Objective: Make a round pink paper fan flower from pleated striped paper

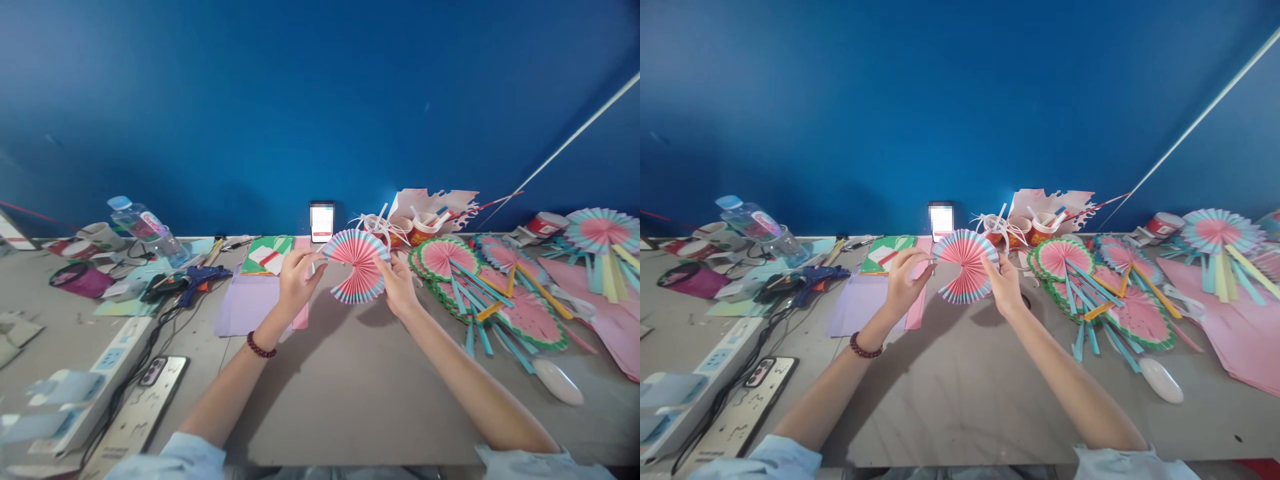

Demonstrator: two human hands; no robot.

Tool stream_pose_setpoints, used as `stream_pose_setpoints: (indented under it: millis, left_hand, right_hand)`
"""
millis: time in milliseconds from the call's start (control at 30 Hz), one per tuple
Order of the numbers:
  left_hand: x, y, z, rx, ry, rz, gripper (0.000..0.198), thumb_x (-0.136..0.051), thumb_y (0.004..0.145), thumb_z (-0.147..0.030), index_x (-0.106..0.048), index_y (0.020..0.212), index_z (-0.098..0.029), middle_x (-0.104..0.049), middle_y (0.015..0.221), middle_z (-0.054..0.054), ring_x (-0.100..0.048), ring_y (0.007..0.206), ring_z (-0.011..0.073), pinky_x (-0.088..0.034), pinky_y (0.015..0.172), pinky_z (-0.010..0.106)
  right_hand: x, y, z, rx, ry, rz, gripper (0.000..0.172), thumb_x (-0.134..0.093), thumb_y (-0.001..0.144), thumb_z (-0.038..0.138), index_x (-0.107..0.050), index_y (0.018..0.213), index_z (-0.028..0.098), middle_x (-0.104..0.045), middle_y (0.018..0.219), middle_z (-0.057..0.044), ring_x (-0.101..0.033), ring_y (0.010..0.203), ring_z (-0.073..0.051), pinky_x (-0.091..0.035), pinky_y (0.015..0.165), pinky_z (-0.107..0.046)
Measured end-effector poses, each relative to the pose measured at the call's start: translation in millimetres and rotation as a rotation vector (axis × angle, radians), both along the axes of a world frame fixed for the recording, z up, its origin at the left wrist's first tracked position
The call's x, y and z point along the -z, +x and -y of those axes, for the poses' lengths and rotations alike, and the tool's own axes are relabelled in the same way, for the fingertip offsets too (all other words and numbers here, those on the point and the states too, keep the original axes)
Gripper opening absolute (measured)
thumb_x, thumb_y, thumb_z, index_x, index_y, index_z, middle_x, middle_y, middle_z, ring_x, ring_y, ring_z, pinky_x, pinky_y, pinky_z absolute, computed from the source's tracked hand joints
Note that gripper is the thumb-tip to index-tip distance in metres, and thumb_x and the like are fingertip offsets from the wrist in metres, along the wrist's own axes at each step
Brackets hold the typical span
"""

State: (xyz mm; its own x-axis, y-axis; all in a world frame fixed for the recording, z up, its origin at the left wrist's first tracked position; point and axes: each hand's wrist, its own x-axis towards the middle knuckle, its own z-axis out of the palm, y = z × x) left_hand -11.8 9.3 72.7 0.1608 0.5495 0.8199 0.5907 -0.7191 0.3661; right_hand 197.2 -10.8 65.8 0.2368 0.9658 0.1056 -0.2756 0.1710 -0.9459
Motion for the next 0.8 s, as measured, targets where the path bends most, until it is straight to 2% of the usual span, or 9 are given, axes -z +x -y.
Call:
stream_pose_setpoints:
  millis: [200,400,567,700,800]
  left_hand:
    - [1.0,2,3,-0.078,0.074,-0.052,0.008,-0.057,0.086,-0.02,-0.064,0.082,-0.021,-0.063,0.086,0.004,-0.06,0.081,0.0172,-0.05,0.071,0.032]
    - [4.2,9,12,0.082,0.083,-0.093,0.012,-0.051,0.088,-0.017,-0.063,0.088,-0.02,-0.067,0.086,0.005,-0.064,0.081,0.014,-0.052,0.069,0.025]
    - [12.2,15,18,0.114,0.146,-0.174,0.018,-0.047,0.09,-0.013,-0.063,0.094,-0.021,-0.068,0.086,0.005,-0.064,0.072,0.0108,-0.049,0.058,0.02]
    - [13.8,18,19,0.127,0.171,-0.178,0.022,-0.048,0.088,-0.012,-0.061,0.103,-0.019,-0.067,0.09,0.006,-0.066,0.078,0.0124,-0.053,0.062,0.021]
    - [13.7,18,17,0.15,0.172,-0.166,0.023,-0.056,0.085,-0.019,-0.06,0.108,-0.018,-0.067,0.094,0.008,-0.067,0.084,0.0156,-0.056,0.07,0.025]
  right_hand:
    - [-0.2,-2,2,-0.031,0.007,0.047,0.027,-0.071,0.072,0.042,-0.067,0.088,0.02,-0.069,0.078,0.001,-0.061,0.071,-0.015,-0.048,0.069,-0.028]
    - [-2.6,2,0,0.094,0.035,0.024,0.027,-0.072,0.072,0.04,-0.065,0.085,0.018,-0.066,0.072,0.002,-0.059,0.07,-0.013,-0.046,0.068,-0.027]
    - [-5.6,4,1,0.076,0.066,0.02,0.023,-0.071,0.073,0.039,-0.064,0.082,0.019,-0.068,0.078,0.001,-0.061,0.077,-0.015,-0.048,0.076,-0.03]
    - [-5.6,6,0,0.099,0.056,0.071,0.024,-0.068,0.073,0.042,-0.063,0.083,0.02,-0.067,0.077,0.001,-0.062,0.075,-0.016,-0.048,0.072,-0.031]
    - [-3.8,8,-1,0.113,0.066,0.09,0.026,-0.068,0.074,0.043,-0.064,0.084,0.019,-0.067,0.076,0.001,-0.06,0.072,-0.016,-0.047,0.07,-0.03]
